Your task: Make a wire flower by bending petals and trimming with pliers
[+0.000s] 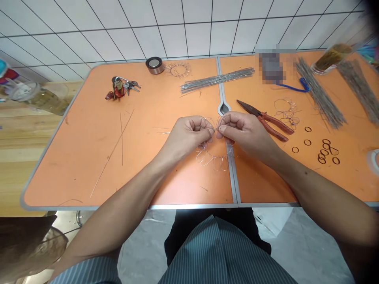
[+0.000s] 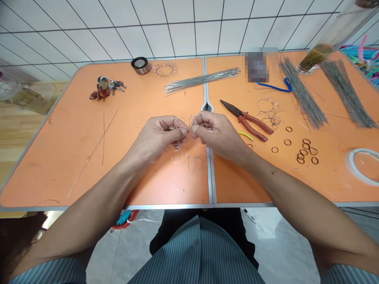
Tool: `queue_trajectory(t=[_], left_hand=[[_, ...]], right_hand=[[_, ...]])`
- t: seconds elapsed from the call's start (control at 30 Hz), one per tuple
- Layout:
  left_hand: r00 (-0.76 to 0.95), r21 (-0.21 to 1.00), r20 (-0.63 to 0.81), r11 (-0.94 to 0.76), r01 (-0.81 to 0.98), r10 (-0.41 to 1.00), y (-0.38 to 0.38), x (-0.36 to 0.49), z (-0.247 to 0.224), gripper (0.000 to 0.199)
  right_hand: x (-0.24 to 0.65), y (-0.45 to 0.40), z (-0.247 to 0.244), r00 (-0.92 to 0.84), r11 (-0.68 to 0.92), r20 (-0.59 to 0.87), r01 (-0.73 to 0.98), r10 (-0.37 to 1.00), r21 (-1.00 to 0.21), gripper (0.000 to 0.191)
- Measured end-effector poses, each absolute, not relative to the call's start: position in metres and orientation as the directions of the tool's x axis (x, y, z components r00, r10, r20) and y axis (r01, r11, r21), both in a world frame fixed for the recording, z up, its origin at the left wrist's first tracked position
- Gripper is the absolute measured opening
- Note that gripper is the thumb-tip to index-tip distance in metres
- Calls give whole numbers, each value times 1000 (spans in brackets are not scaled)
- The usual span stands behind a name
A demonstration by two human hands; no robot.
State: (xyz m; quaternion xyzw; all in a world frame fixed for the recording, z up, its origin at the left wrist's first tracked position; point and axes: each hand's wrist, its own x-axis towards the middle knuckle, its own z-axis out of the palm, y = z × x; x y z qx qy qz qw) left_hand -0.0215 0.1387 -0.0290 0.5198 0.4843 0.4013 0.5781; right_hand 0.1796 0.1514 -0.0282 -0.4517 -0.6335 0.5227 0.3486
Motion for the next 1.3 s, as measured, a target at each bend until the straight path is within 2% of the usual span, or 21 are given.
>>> queue_trajectory(t=[0.4,0.63,0.97,1.17,1.3], left_hand=[[246,992,-117,101,75,962,138,-21,-30,9],[196,992,-127,122,41,972,138,-21,-28,9],[210,994,-102,90,66,972,138,-20,-30,11],[223,995,-100,102,4,970,139,-21,-33,5],[239,992,-107,119,-35,965,140,-22,-32,9]], right_hand=[[177,150,-29,-332,110,40,194,942,-975,9],[177,150,-28,-287,83,23,201,958,-976,10],[176,149,-28,-282,97,42,185,959,-978,9],[180,150,-28,-301,131,71,183,951,-974,13],[181,150,-28,-309,130,66,190,949,-973,19]])
